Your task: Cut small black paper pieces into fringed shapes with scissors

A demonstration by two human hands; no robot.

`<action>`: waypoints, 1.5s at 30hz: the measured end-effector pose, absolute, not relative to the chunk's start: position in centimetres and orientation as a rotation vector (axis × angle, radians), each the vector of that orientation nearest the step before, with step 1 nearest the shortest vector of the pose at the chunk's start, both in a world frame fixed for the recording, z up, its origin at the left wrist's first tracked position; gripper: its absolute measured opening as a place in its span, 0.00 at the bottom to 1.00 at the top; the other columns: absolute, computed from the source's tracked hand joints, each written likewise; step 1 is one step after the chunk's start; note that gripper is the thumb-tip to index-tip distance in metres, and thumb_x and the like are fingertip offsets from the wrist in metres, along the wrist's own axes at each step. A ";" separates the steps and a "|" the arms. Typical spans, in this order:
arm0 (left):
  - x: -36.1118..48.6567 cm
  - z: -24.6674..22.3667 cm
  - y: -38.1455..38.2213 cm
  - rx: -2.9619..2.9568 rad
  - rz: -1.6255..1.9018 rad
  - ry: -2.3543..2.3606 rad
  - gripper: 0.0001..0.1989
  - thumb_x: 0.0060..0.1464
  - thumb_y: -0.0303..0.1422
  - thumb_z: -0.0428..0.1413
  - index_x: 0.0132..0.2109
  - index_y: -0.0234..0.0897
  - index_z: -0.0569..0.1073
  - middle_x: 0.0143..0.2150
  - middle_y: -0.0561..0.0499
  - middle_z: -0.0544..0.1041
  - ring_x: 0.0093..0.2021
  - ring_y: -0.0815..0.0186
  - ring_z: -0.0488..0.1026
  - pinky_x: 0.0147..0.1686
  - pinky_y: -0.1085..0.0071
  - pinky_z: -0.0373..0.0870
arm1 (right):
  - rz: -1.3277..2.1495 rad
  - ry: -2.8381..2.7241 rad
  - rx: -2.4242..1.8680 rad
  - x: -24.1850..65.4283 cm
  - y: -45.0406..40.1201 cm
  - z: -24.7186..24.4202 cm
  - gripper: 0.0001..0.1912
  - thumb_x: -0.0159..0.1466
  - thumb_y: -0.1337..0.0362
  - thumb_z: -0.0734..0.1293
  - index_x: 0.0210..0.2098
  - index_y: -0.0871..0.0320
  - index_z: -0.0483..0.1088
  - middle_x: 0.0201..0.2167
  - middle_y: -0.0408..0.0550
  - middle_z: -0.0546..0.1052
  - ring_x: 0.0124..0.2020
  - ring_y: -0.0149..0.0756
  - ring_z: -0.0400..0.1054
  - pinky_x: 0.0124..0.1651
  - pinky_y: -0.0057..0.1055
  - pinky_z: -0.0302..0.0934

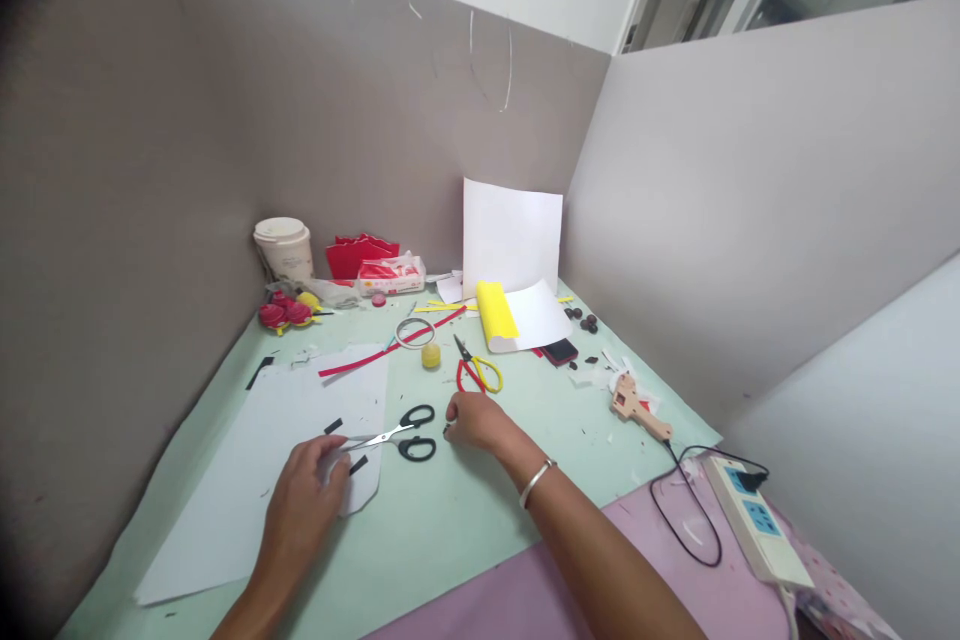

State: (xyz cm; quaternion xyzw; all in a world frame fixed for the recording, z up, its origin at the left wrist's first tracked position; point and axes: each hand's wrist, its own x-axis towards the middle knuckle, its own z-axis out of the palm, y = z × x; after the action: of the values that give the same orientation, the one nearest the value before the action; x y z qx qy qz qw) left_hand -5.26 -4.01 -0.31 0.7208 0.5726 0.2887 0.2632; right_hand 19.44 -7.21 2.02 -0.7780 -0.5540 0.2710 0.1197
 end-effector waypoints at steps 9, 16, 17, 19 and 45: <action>-5.2 -0.2 -4.0 1.966 0.765 1.539 0.11 0.55 0.36 0.46 0.42 0.41 0.70 0.49 0.47 0.72 0.50 0.55 0.69 0.46 0.61 0.67 | 0.897 -1.726 -2.279 18.9 -7.4 2.6 0.10 0.67 0.60 0.66 0.42 0.61 0.72 0.41 0.48 0.76 0.40 0.36 0.72 0.44 0.38 0.69; -5.3 0.0 -4.2 1.911 0.751 1.533 0.11 0.56 0.35 0.46 0.42 0.42 0.70 0.50 0.48 0.70 0.50 0.56 0.69 0.47 0.61 0.67 | 0.851 -1.610 -2.189 20.5 -8.1 2.8 0.08 0.66 0.62 0.67 0.38 0.62 0.72 0.37 0.46 0.77 0.38 0.34 0.72 0.42 0.36 0.69; -5.3 0.0 -4.2 1.905 0.752 1.534 0.10 0.56 0.35 0.46 0.42 0.42 0.70 0.51 0.48 0.70 0.50 0.56 0.69 0.47 0.61 0.66 | 0.845 -1.581 -2.181 21.0 -8.1 2.8 0.08 0.66 0.62 0.67 0.38 0.62 0.72 0.37 0.46 0.77 0.38 0.34 0.72 0.42 0.36 0.69; -5.2 0.0 -4.2 1.899 0.753 1.536 0.10 0.56 0.35 0.46 0.42 0.42 0.70 0.51 0.48 0.70 0.51 0.56 0.68 0.48 0.61 0.66 | 0.828 -1.513 -2.176 22.2 -8.1 2.8 0.09 0.67 0.61 0.67 0.40 0.62 0.72 0.38 0.46 0.76 0.38 0.35 0.72 0.42 0.37 0.69; -5.6 0.1 -5.2 1.790 0.838 1.526 0.14 0.53 0.33 0.49 0.47 0.40 0.70 0.55 0.45 0.72 0.57 0.54 0.69 0.56 0.57 0.65 | 0.386 -1.862 -1.824 17.3 -10.3 2.2 0.10 0.61 0.65 0.70 0.43 0.55 0.74 0.43 0.47 0.76 0.47 0.36 0.68 0.48 0.30 0.60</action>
State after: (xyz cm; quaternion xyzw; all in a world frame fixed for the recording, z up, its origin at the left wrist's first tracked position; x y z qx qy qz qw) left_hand -5.62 -5.23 0.12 0.6800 0.5796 0.3183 0.3169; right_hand 17.34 -10.28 2.20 -0.6701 -0.6842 0.1417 0.2505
